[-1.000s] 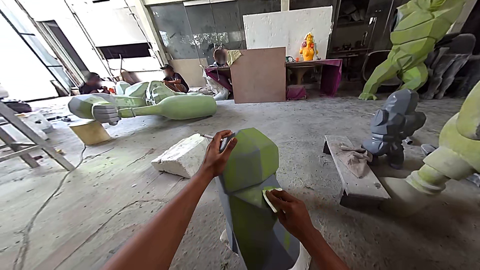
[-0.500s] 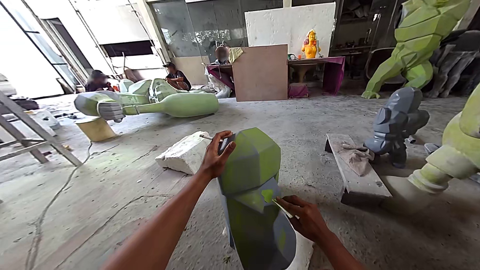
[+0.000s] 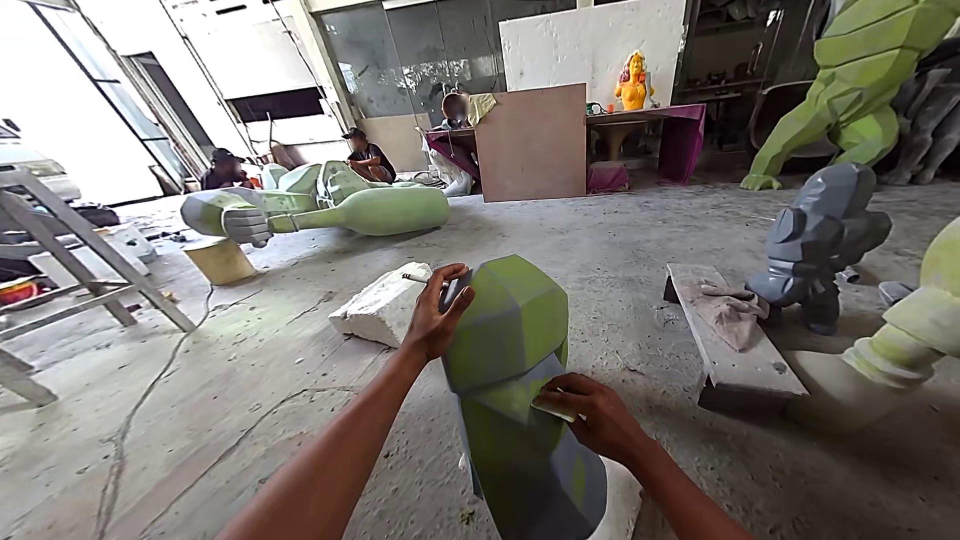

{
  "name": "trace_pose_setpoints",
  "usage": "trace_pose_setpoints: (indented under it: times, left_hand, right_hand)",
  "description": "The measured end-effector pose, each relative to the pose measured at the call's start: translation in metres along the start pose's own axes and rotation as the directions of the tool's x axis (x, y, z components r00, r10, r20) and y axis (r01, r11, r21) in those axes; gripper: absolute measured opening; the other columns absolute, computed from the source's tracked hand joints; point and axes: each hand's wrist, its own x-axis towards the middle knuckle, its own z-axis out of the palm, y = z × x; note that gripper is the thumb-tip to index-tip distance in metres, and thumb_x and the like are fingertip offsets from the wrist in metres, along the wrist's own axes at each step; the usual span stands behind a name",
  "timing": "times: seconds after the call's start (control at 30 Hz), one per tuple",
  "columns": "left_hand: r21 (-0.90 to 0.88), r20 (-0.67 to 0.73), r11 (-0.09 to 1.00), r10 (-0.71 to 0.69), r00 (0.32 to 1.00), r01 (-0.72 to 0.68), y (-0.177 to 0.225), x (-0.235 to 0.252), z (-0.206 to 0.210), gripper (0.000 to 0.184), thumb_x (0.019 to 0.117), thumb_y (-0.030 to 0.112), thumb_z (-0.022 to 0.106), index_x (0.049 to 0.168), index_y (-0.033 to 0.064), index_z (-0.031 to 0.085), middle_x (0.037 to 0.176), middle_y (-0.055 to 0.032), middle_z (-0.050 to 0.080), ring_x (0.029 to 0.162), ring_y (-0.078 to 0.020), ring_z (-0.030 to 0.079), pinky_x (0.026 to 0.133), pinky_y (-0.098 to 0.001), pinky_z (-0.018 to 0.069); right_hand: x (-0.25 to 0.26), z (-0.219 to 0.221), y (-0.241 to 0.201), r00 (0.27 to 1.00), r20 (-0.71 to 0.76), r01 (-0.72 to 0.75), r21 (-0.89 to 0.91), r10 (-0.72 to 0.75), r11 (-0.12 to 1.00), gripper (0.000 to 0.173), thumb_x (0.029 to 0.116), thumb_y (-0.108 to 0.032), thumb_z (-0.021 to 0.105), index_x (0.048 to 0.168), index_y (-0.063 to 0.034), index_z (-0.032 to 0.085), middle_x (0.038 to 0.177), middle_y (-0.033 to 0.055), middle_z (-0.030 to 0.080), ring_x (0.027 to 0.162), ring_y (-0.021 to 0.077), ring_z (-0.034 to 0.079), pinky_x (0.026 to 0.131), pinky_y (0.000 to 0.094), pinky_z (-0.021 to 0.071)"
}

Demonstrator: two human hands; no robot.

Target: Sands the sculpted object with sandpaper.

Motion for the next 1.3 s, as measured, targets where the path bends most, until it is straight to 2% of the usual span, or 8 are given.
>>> trace_pose_setpoints:
  times: [0.07, 0.17, 0.37, 0.57, 0.77, 1.03, 1.2, 1.3]
  left_hand:
    - [-0.006, -0.001, 1.0, -0.003, 1.0, 0.003, 0.001, 0.001, 0.002, 0.079, 0.0934, 0.074, 0.049, 0.145, 0.015, 0.051, 0.139, -0.0037, 0.061, 0.125, -0.0141, 0.059, 0.102, -0.0395, 0.0514]
    - [-0.016, -0.003, 0.999, -0.029, 1.0, 0.029, 0.005, 0.002, 0.005, 0.077, 0.0931, 0.073, 0.05, 0.145, 0.0155, 0.051, 0.139, -0.0035, 0.061, 0.123, -0.014, 0.06, 0.101, -0.0401, 0.0525]
    - [-0.019, -0.002, 0.999, -0.027, 1.0, 0.027, 0.0, 0.001, 0.002, 0.074, 0.0943, 0.071, 0.05, 0.145, 0.0169, 0.052, 0.14, -0.0027, 0.06, 0.125, -0.0142, 0.059, 0.102, -0.0412, 0.0524]
    - [-0.009, -0.02, 1.0, -0.023, 1.0, 0.023, 0.001, 0.001, 0.004, 0.076, 0.0942, 0.073, 0.049, 0.144, 0.0162, 0.053, 0.139, -0.0034, 0.061, 0.124, -0.0142, 0.06, 0.102, -0.041, 0.052]
    - [0.015, 0.003, 0.998, -0.056, 0.998, 0.056, 0.006, -0.001, 0.0, 0.072, 0.0963, 0.069, 0.048, 0.146, 0.0166, 0.052, 0.141, -0.0043, 0.06, 0.125, -0.0157, 0.06, 0.102, -0.0437, 0.0516]
    - [0.007, 0.01, 1.0, 0.011, 1.0, -0.012, 0.002, 0.007, 0.004, 0.07, 0.0956, 0.068, 0.051, 0.142, 0.0161, 0.055, 0.137, -0.0023, 0.063, 0.122, -0.0131, 0.061, 0.101, -0.0388, 0.0534]
    - [0.008, 0.047, 0.998, 0.055, 0.997, -0.055, 0.008, 0.002, 0.005, 0.069, 0.0968, 0.066, 0.051, 0.143, 0.015, 0.053, 0.138, -0.0025, 0.062, 0.124, -0.0132, 0.06, 0.103, -0.0399, 0.0522]
    - [0.009, 0.058, 0.997, 0.073, 0.996, -0.073, 0.009, -0.001, 0.007, 0.068, 0.0966, 0.065, 0.053, 0.144, 0.0164, 0.053, 0.139, -0.0008, 0.062, 0.126, -0.012, 0.059, 0.105, -0.0399, 0.052]
  right_hand:
    - [0.007, 0.0, 0.0, 0.998, -0.06, -0.017, 0.013, 0.017, 1.0, 0.041, 0.1, -0.011, 0.055, 0.133, -0.0314, 0.069, 0.132, -0.0015, 0.066, 0.118, 0.0114, 0.064, 0.098, 0.0347, 0.0577]
    - [0.013, 0.009, -0.002, 0.992, -0.109, -0.06, 0.023, 0.062, 0.998, 0.047, 0.0977, -0.007, 0.054, 0.135, -0.0318, 0.067, 0.133, -0.0007, 0.065, 0.119, 0.0121, 0.064, 0.099, 0.0347, 0.0575]
    - [0.004, 0.006, 0.001, 0.999, -0.048, -0.004, 0.034, 0.006, 0.999, 0.042, 0.0994, -0.013, 0.055, 0.133, -0.0346, 0.068, 0.13, -0.0023, 0.067, 0.117, 0.0112, 0.064, 0.097, 0.0349, 0.0579]
    - [0.022, 0.009, 0.001, 0.992, -0.119, -0.037, 0.053, 0.043, 0.998, 0.04, 0.0999, -0.013, 0.056, 0.132, -0.0327, 0.069, 0.127, -0.003, 0.068, 0.113, 0.0096, 0.066, 0.095, 0.035, 0.059]
    - [0.01, 0.004, -0.004, 1.0, -0.006, -0.018, 0.057, 0.018, 0.998, 0.042, 0.0989, -0.012, 0.057, 0.132, -0.0345, 0.069, 0.129, -0.002, 0.067, 0.116, 0.012, 0.064, 0.097, 0.0363, 0.0579]
    - [-0.032, 0.019, -0.013, 0.999, -0.022, 0.026, 0.012, -0.026, 1.0, 0.043, 0.098, -0.013, 0.06, 0.136, -0.0318, 0.067, 0.133, 0.0031, 0.065, 0.126, 0.0166, 0.06, 0.106, 0.0353, 0.0541]
    - [-0.051, 0.021, -0.02, 0.999, 0.044, 0.024, 0.006, -0.024, 1.0, 0.046, 0.095, -0.011, 0.064, 0.136, -0.0324, 0.067, 0.133, 0.0031, 0.065, 0.126, 0.0177, 0.061, 0.104, 0.0357, 0.055]
    - [-0.052, 0.014, -0.022, 0.994, 0.101, 0.05, -0.002, -0.05, 0.999, 0.04, 0.0981, -0.016, 0.06, 0.134, -0.033, 0.067, 0.129, -0.001, 0.067, 0.121, 0.0143, 0.063, 0.1, 0.0349, 0.0566]
